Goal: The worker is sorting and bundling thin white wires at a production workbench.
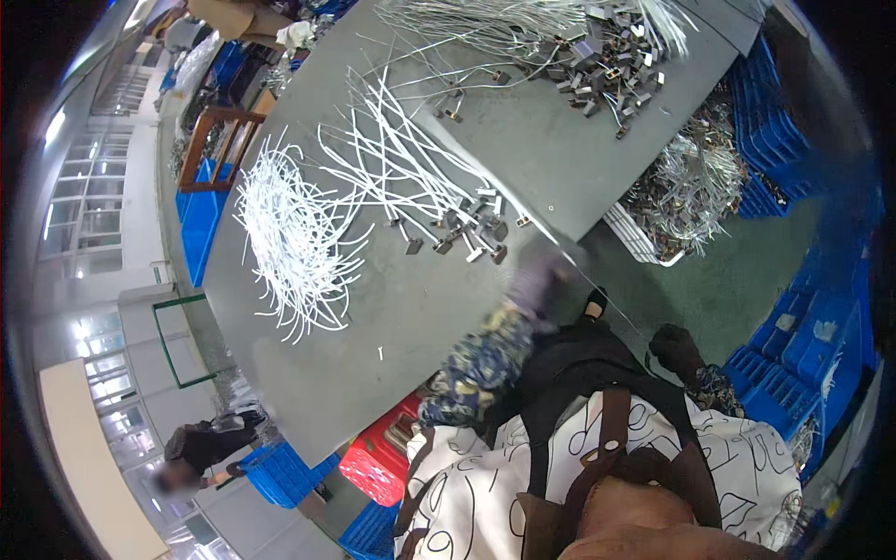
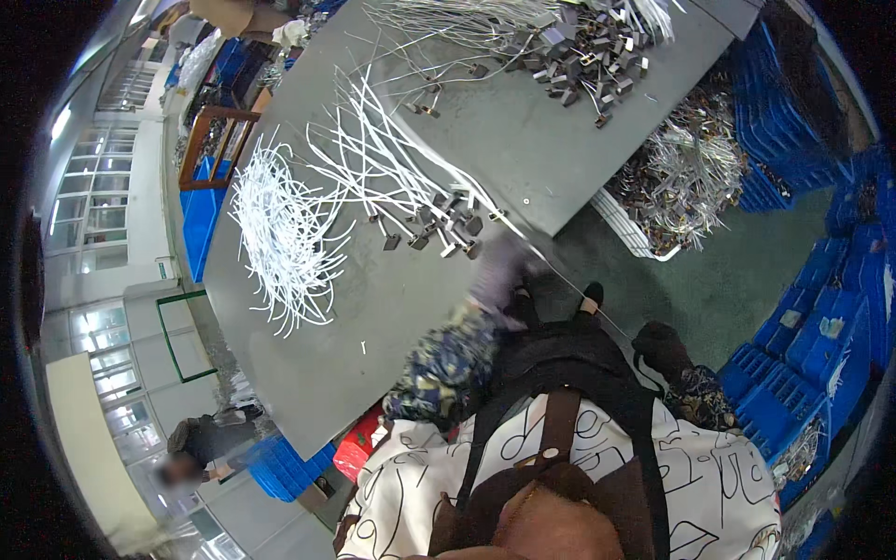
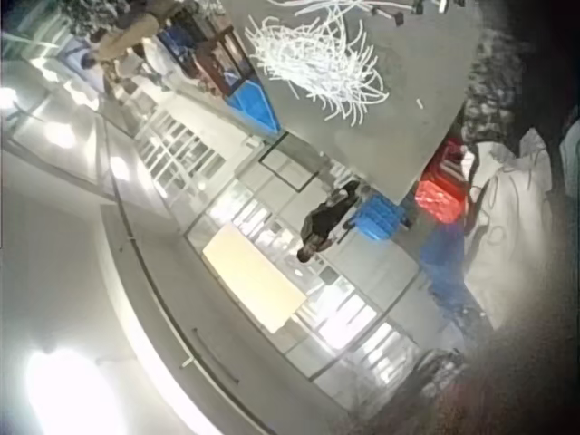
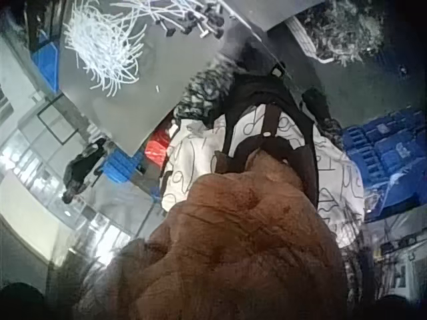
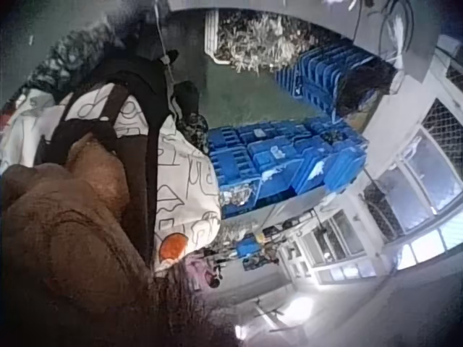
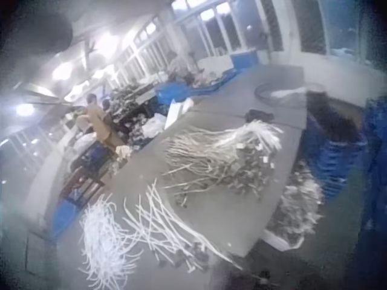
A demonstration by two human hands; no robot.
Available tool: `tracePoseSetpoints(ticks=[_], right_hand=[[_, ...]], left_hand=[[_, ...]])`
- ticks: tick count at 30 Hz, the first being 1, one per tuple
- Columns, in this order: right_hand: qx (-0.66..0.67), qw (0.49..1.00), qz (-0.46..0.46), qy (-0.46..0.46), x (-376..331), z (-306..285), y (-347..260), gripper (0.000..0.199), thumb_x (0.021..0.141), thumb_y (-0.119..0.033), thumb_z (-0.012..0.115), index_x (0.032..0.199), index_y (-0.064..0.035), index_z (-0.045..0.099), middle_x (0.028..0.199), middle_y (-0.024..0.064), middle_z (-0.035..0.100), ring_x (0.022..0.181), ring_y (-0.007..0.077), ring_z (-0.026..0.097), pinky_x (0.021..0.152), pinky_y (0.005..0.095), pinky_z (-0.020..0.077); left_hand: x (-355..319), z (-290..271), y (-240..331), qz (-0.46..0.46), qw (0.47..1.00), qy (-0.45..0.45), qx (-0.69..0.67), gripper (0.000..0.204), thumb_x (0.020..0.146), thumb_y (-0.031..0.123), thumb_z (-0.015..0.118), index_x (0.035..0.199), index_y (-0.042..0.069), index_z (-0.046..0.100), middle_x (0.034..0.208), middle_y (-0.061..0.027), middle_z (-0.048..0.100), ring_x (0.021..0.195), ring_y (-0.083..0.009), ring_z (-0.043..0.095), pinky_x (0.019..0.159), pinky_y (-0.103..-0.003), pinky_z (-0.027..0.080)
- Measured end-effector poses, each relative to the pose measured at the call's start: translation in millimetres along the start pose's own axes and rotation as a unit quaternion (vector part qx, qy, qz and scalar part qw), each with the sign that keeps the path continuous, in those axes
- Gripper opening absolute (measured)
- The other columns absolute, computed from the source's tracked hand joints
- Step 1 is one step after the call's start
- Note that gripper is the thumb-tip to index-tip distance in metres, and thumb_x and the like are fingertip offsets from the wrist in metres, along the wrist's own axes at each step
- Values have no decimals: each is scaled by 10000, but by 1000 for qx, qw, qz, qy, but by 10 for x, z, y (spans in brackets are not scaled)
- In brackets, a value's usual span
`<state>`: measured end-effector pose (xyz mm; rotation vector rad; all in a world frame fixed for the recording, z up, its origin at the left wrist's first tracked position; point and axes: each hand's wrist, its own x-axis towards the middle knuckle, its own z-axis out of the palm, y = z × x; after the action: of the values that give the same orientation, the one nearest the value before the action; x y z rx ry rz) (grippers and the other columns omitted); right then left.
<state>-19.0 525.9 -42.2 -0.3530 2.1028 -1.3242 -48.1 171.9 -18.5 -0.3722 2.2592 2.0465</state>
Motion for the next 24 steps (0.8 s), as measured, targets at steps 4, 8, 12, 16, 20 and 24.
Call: tracePoseSetpoints(ticks=[4, 8, 12, 16, 20, 24], right_hand=[[-197, 973, -104, -61, 58, -77, 528, 94, 689, -99, 694, 740, -105, 615, 708, 53, 597, 628, 224, 588, 529, 370, 460], [12, 999, 17, -41, 761, 202, -19, 86, 755, -132, 655, 787, -68, 606, 677, 22, 542, 585, 134, 508, 505, 290, 408], [-2, 980, -194, -41, 1781, 728, -1636, 213, 836, -204, 590, 977, -44, 596, 690, 44, 539, 588, 104, 492, 515, 261, 412], [81, 977, 104, -166, 2152, 932, -2530, 343, 820, -209, 601, 1120, -54, 547, 857, 137, 569, 737, 220, 576, 611, 327, 487], [-182, 961, -171, -114, 2887, 1035, -2514, 487, 797, -250, 628, 1231, -67, 505, 1104, 192, 537, 960, 301, 580, 795, 383, 493], [-309, 924, -223, 36, 3813, 1235, -2670, 595, 799, -371, 596, 1304, -92, 451, 1242, 199, 506, 1055, 372, 557, 920, 422, 436]], left_hand=[[-240, -61, 441, -38, 958, 40, -280, 233, 913, 188, 536, 958, -30, 605, 871, -112, 643, 775, -202, 625, 720, -305, 519], [-14, -875, 891, -58, 956, 225, -179, 231, 867, 191, 570, 852, -35, 616, 861, -120, 646, 729, -177, 630, 680, -283, 525], [175, -713, 104, 240, 864, 133, 423, 111, 809, 163, 548, 850, 161, 650, 784, -84, 629, 797, -251, 605, 685, -364, 485], [258, -1494, 384, 80, 872, 138, 462, 173, 814, 93, 503, 952, 86, 609, 824, -158, 617, 808, -326, 610, 709, -421, 479], [-108, -2896, -431, -123, 895, 400, 152, 312, 835, 301, 547, 1050, 83, 607, 942, -183, 632, 908, -353, 603, 799, -419, 475], [-273, -3094, -550, -261, 817, 388, 337, 364, 858, 391, 543, 1067, 99, 605, 1017, -184, 637, 977, -358, 593, 833, -433, 464]])
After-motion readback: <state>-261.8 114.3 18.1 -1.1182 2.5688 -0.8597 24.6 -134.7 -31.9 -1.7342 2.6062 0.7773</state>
